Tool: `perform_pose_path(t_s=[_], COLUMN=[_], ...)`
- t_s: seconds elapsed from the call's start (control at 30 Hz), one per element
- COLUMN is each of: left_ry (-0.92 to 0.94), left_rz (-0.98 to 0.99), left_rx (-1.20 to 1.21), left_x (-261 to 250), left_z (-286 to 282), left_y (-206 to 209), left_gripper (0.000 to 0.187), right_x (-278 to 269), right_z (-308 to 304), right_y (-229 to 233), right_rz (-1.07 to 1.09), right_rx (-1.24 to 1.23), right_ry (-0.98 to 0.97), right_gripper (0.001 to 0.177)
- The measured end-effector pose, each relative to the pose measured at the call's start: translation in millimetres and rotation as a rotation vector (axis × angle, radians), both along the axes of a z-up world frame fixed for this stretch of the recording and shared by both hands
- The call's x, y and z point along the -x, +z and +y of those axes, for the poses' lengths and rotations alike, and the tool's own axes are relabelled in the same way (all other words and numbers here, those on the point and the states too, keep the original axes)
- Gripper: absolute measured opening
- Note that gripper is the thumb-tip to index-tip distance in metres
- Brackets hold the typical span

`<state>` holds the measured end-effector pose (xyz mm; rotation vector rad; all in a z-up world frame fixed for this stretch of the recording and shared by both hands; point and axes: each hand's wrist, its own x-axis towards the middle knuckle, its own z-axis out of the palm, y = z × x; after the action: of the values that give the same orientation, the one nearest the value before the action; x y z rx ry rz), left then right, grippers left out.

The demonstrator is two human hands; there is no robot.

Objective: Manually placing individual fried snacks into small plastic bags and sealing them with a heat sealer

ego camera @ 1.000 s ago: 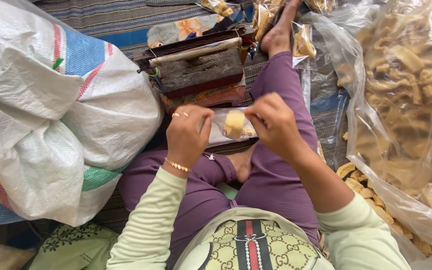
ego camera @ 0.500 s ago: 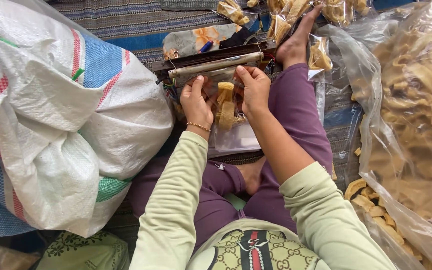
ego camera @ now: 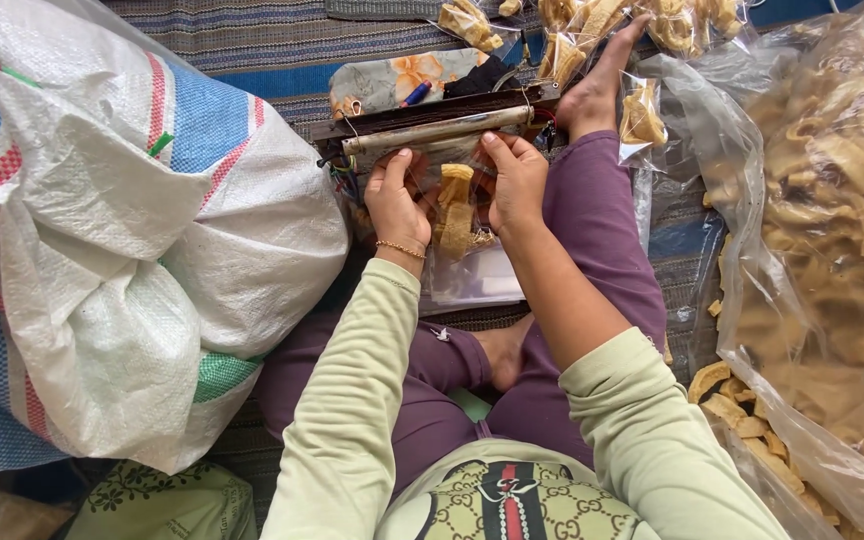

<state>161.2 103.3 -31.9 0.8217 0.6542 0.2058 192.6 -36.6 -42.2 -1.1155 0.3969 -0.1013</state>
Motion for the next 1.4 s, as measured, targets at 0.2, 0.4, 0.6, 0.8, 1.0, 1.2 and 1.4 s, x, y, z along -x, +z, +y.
perform_pose_path(t_s=[0.2,0.4,0.6,0.8,1.0,1.2,1.4], left_ry=[-0.021,-0.078,0.106,-0.062,-0.232,-0.111,-0.296], left_rz=[-0.076,-0.446,-0.495,-0.588,-0.508,-0.519,-0.520], left_rx=[-0.258,-0.680,-0.445,-0.304,-0.658,-0.598,-0.512], left_x=[52,121,149,163,182,193,191], left_z=[-14,-28,-1,-16,-26,-30,-2], left_y=[48,66,92,124,141,137,101], left_gripper=[0.006,0.002,0.003,0.050,0.026,0.022,0.067], right_x=[55,109,140,210,212,207,154], right_z=[-4,-16,-65,-18,-24,-25,-72], right_y=[49,78,59,93,53,68,123], right_rz=[-0.287,-0.953,-0.722,-0.538,-0.286,-0.227,-0.076], right_rx=[0.401,1.170,0.839,0.240,-0.147,-0.140,0.065], right_ry=[0.041,0.175,0.273,0.708,0.632,0.660,0.720], right_gripper=[0.015,0.008,0.018,0.059,0.050,0.044,0.034])
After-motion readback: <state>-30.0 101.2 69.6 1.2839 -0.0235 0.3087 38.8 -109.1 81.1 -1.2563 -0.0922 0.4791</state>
